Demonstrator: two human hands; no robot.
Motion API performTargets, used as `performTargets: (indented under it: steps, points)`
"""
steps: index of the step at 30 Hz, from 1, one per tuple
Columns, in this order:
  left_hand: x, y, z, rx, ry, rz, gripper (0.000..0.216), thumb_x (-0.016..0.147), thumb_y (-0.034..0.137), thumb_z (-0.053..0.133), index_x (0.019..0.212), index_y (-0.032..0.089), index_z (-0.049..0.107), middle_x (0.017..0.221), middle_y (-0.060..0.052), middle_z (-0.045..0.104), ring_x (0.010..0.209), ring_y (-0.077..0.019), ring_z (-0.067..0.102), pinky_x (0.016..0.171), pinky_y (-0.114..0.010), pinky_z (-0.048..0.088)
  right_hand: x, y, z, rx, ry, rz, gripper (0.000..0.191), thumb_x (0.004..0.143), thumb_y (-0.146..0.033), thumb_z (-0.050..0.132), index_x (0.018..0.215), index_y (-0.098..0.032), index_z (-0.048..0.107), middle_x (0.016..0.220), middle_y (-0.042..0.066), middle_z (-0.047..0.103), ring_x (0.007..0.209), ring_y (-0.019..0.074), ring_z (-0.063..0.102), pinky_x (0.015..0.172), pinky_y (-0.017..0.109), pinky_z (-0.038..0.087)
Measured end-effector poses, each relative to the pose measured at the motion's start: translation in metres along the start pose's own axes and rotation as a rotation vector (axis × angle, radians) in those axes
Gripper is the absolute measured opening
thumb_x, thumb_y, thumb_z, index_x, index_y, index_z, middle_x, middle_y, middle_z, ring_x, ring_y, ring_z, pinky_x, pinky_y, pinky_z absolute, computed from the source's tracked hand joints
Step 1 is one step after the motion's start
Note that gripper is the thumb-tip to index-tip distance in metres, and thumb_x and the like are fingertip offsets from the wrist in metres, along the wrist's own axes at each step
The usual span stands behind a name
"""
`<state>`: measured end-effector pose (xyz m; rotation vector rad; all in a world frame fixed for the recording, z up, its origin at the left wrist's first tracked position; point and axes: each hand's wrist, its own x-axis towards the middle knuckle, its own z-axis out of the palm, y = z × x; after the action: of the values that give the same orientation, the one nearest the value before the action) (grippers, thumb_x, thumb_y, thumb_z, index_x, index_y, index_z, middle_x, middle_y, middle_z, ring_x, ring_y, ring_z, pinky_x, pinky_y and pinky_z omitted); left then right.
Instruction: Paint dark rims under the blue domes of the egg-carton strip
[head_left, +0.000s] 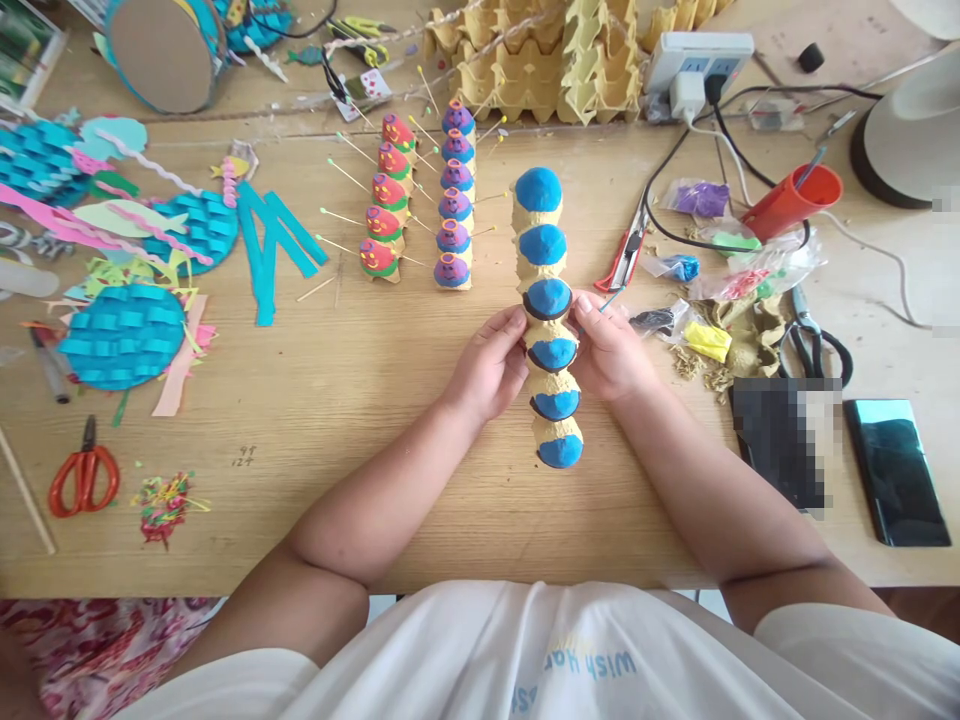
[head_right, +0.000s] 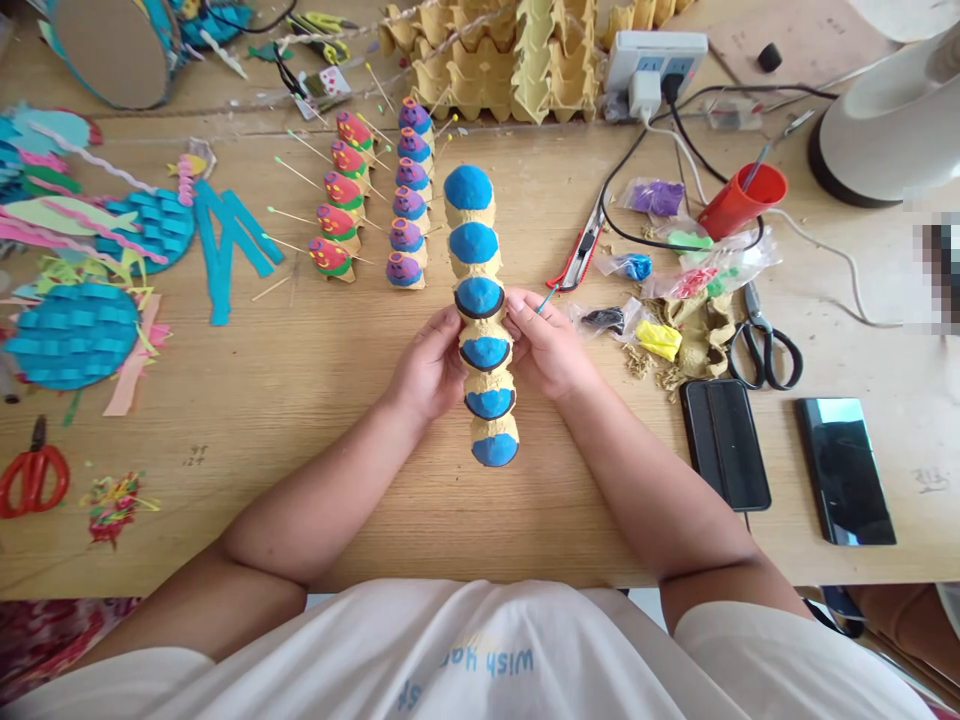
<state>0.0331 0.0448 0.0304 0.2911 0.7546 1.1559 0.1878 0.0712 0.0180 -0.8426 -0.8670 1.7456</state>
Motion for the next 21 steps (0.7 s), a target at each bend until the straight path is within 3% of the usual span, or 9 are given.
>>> performTargets:
  steps: [4, 7, 12, 21]
  points:
    - [-0.002, 0.0, -0.0064, -0.065, -0.089, -0.1, 0.033, 0.102, 0.054, 0.071, 0.105, 0.021, 0.074, 0.083, -0.003, 0.079, 0.07, -0.0191, 0.079, 0.061, -0.028, 0.061, 0.0, 0.0027, -0.0022, 0.062, -0.035, 0.057, 0.054, 0.075, -0.065, 0.096, 0.086, -0.025, 0.061, 0.066, -0.009, 0.043, 0.06, 0.0116, 0.045, 0.059, 0.027, 0.048]
    - [-0.0013, -0.0001, -0.0098, -0.034, -0.071, -0.131, 0.041, 0.098, 0.063, 0.075, 0.104, 0.023, 0.074, 0.082, -0.004, 0.079, 0.069, -0.0211, 0.08, 0.057, -0.029, 0.06, -0.0001, 0.0038, -0.0025, 0.088, -0.049, 0.073, 0.055, 0.072, -0.062, 0.099, 0.085, -0.025, 0.061, 0.066, -0.009, 0.045, 0.059, 0.0105, 0.044, 0.058, 0.026, 0.046]
    - [-0.0006, -0.001, -0.0084, 0.027, -0.011, -0.074, 0.036, 0.092, 0.056, 0.085, 0.095, 0.023, 0.074, 0.08, -0.002, 0.079, 0.068, -0.0208, 0.08, 0.06, -0.03, 0.062, -0.0008, 0.0036, -0.0016, 0.078, -0.092, 0.101, 0.058, 0.073, -0.067, 0.097, 0.082, -0.025, 0.058, 0.068, -0.008, 0.049, 0.06, 0.0114, 0.045, 0.058, 0.027, 0.048]
    - [-0.0011, -0.0008, -0.0072, 0.05, 0.041, -0.057, 0.034, 0.094, 0.053, 0.083, 0.09, 0.021, 0.072, 0.075, -0.003, 0.077, 0.063, -0.0212, 0.078, 0.055, -0.03, 0.061, -0.0016, 0.0027, -0.0024, 0.079, -0.118, 0.105, 0.057, 0.073, -0.061, 0.099, 0.076, -0.024, 0.055, 0.064, -0.009, 0.043, 0.056, 0.0095, 0.042, 0.055, 0.026, 0.044]
